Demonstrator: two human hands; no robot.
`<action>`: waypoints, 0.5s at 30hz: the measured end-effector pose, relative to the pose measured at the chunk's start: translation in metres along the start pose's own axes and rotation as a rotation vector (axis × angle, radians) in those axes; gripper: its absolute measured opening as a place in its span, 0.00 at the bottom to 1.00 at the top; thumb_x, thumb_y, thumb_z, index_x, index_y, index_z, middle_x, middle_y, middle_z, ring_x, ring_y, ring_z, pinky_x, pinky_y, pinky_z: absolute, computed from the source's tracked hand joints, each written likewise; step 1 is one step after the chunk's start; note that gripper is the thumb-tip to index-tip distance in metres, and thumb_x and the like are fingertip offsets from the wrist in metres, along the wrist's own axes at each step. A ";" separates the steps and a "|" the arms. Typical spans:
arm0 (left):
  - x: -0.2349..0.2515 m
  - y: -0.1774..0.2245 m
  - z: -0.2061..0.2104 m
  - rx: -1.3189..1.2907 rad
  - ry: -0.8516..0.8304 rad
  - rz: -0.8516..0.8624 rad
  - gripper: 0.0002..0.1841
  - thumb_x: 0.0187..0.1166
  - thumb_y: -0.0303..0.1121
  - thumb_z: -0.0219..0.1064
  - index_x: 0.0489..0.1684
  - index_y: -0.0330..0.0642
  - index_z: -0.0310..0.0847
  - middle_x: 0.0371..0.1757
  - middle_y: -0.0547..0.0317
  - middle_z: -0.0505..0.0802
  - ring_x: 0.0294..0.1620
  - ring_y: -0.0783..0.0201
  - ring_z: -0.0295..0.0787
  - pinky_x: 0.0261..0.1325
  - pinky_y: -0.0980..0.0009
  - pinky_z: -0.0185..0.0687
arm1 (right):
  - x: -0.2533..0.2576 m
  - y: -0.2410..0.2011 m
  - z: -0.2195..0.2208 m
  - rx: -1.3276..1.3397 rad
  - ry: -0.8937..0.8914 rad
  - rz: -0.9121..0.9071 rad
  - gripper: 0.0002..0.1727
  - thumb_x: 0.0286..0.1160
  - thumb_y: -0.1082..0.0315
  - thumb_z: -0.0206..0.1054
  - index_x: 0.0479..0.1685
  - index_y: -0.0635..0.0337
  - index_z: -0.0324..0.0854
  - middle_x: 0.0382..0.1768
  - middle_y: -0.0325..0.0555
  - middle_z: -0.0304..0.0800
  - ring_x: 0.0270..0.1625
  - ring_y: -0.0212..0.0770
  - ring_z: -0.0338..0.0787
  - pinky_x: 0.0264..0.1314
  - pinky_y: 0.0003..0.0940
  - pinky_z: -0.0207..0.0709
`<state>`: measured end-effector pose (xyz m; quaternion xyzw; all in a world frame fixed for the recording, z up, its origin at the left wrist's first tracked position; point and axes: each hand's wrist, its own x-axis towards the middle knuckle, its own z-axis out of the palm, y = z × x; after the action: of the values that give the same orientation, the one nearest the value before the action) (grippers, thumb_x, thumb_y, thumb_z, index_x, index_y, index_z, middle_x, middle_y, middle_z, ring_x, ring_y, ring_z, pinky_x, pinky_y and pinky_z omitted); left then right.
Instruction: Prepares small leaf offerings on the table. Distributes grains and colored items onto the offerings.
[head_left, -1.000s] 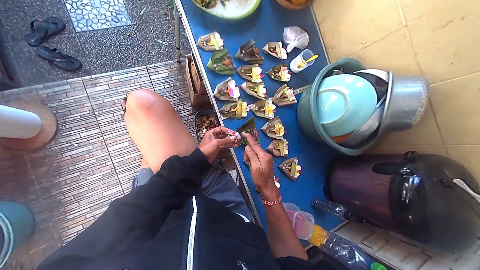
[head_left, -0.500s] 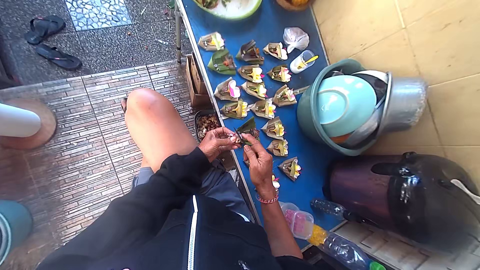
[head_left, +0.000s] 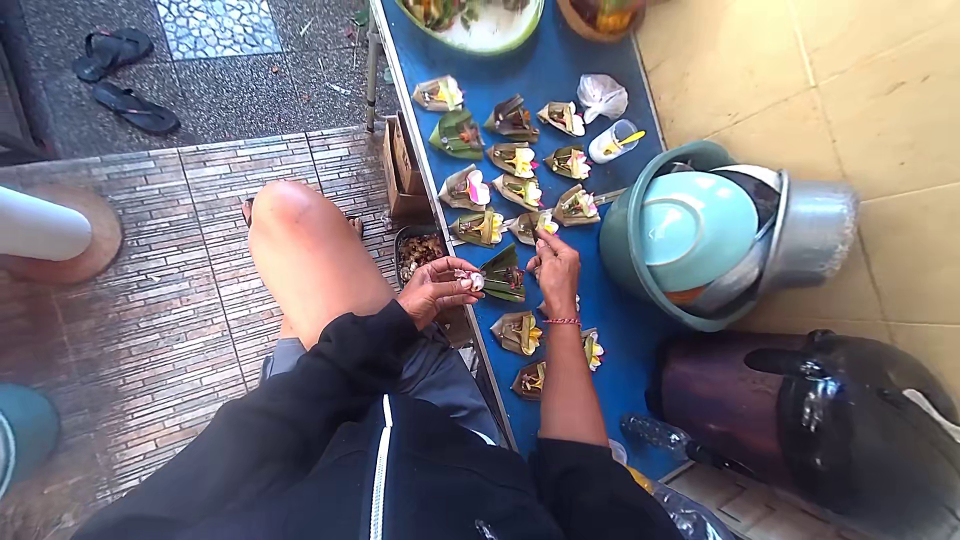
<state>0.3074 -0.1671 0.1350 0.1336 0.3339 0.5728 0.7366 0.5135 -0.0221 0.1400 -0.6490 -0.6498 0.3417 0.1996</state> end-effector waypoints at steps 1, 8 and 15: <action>-0.001 0.001 -0.001 0.004 0.018 -0.002 0.12 0.81 0.14 0.57 0.56 0.34 0.78 0.47 0.50 0.93 0.44 0.59 0.95 0.54 0.64 0.93 | 0.007 0.000 0.001 -0.023 -0.018 0.015 0.21 0.94 0.64 0.51 0.74 0.56 0.83 0.27 0.46 0.85 0.24 0.35 0.76 0.34 0.36 0.74; -0.010 0.007 -0.010 0.089 0.151 0.014 0.13 0.74 0.12 0.67 0.54 0.31 0.78 0.44 0.50 0.92 0.42 0.61 0.94 0.53 0.66 0.92 | 0.028 -0.007 0.009 -0.241 -0.056 0.061 0.23 0.91 0.54 0.55 0.74 0.52 0.84 0.40 0.56 0.92 0.38 0.52 0.86 0.50 0.60 0.75; -0.017 0.013 -0.016 0.144 0.193 0.034 0.11 0.75 0.14 0.68 0.53 0.28 0.81 0.43 0.50 0.93 0.40 0.63 0.94 0.51 0.69 0.92 | 0.034 -0.019 0.014 -0.486 0.031 0.062 0.16 0.84 0.64 0.59 0.58 0.55 0.91 0.52 0.63 0.93 0.58 0.67 0.89 0.55 0.70 0.76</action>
<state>0.2852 -0.1816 0.1362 0.1361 0.4410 0.5700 0.6797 0.4873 0.0101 0.1372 -0.7029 -0.6894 0.1713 0.0371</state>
